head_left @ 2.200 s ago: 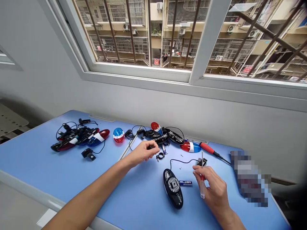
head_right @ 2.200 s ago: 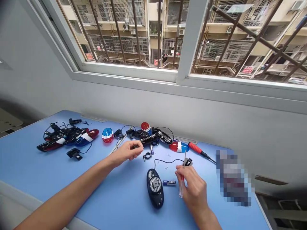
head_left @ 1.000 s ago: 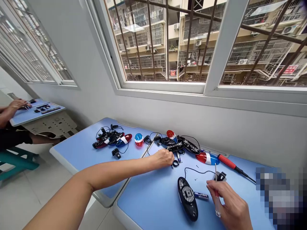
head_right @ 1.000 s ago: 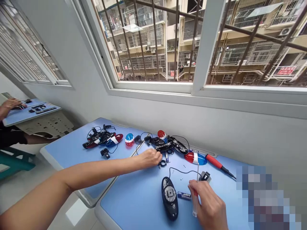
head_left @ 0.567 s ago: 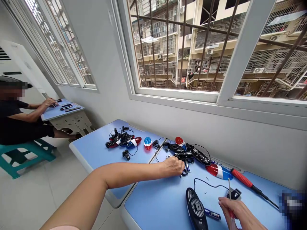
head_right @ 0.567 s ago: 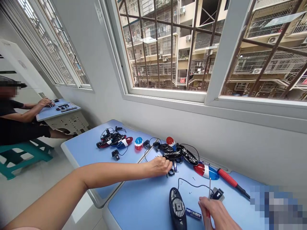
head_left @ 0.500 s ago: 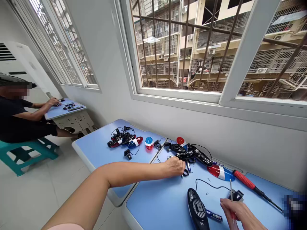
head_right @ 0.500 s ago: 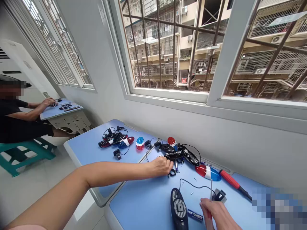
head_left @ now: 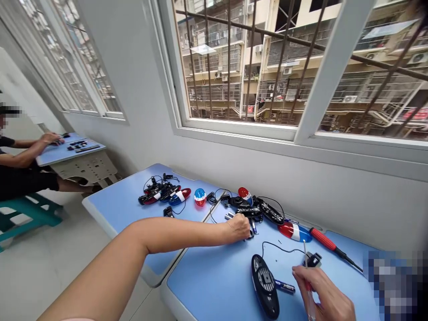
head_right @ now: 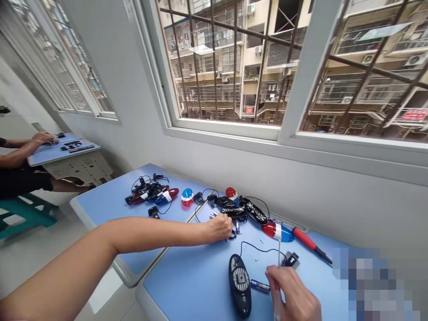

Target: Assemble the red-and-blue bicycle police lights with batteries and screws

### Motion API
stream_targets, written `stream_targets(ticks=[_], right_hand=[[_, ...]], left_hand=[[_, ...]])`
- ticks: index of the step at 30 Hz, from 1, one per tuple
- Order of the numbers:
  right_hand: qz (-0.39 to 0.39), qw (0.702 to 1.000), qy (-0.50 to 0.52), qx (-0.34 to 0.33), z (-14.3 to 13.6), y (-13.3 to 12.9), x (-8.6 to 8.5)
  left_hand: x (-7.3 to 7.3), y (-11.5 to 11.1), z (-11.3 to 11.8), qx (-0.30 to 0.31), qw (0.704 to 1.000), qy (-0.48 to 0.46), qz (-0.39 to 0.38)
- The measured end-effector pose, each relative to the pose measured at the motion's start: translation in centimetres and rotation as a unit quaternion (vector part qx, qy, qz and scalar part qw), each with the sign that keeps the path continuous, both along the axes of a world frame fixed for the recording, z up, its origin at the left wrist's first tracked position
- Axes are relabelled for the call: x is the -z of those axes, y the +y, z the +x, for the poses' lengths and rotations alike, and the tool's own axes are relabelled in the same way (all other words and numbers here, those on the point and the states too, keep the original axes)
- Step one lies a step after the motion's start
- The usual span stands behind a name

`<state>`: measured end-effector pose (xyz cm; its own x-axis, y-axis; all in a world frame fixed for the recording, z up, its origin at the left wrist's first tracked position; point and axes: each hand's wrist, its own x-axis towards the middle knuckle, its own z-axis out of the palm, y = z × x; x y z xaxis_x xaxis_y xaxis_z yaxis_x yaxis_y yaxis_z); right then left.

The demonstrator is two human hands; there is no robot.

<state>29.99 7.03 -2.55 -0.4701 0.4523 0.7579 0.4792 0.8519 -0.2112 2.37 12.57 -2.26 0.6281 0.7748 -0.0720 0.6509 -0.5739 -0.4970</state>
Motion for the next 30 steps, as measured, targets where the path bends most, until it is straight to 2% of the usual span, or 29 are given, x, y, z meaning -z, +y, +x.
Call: stream_targets(ticks=[6,11,14,21,26,30], right_hand=[[-0.017,0.999,0.028,0.0,-1.2,-1.0,-1.0],[-0.021,0.999,0.028,-0.009,-1.3,-1.3,-1.0],[-0.027,0.999,0.027,-0.008,-1.2,-1.3,-1.0],[-0.022,0.999,0.031,-0.002,-1.3,-1.4,-0.9],[-0.018,0.999,0.028,0.0,-1.3,-1.5,-1.0],[-0.024,0.999,0.034,0.007,-1.3,-1.4,-1.0]], left_hand=[[0.9,-0.4,-0.3,-0.031,0.999,0.028,-0.025],[2.3,0.1,-0.1,-0.087,0.993,0.055,-0.058],[2.5,0.6,-0.1,-0.098,0.991,0.056,-0.067],[1.7,0.3,-0.7,-0.06,0.997,0.023,-0.04],[1.1,-1.8,-1.5,-0.033,0.999,-0.024,-0.008],[0.4,-3.7,-3.1,-0.046,0.997,-0.059,0.0]])
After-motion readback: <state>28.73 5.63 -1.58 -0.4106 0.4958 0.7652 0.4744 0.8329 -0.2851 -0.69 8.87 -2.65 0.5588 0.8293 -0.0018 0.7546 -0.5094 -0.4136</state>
